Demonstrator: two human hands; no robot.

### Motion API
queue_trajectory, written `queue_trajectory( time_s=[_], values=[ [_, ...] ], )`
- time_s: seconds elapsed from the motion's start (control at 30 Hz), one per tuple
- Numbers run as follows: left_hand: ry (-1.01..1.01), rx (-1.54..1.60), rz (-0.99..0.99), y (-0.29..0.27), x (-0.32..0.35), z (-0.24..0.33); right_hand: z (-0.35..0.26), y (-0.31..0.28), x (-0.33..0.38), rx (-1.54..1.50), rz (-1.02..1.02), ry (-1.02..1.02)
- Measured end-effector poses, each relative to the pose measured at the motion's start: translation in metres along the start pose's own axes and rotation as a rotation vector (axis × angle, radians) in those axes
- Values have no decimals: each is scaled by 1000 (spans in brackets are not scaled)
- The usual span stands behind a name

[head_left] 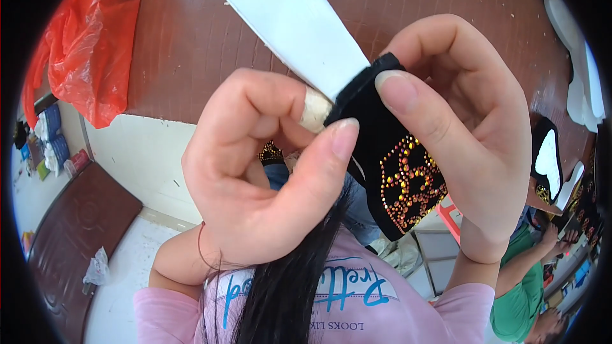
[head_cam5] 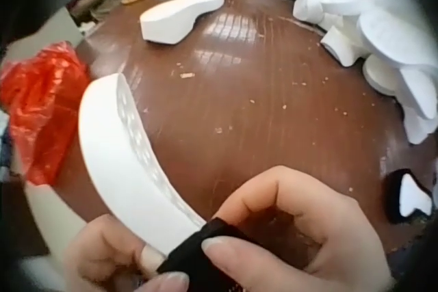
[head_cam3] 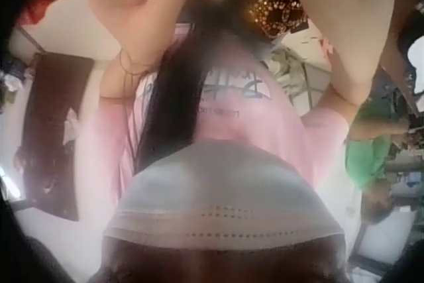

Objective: Assembling shoe components by attaching decorative uppers to white rubber soles.

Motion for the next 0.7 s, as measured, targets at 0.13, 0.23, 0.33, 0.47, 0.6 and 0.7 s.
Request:
queue_trajectory(
  time_s=[0.13,0.23,0.33,0.47,0.6,0.7],
  values=[
    [216,-122,-84,-1,0,8,-2,1,0,-56,30,-62],
    [356,-206,-131,-1,-1,14,-1,0,-1,1,40,-187],
    [567,-339,-195,4,0,24,-12,1,5,228,41,-508],
    [569,-260,-184,3,-3,20,-13,2,7,274,27,-575],
    [441,-145,-103,3,-2,17,-14,2,9,273,28,-566],
    [310,-59,-25,2,-2,10,-14,3,10,255,32,-535]
  ],
)
Point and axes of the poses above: each hand's wrist, its own x-axis away from the middle knuckle, its own y-axis out of the palm, z = x × y, the point moved 8 cm from there along -x, towards the middle knuckle, and after that the axes turned 9 degrees about y, right-handed, at the moved point
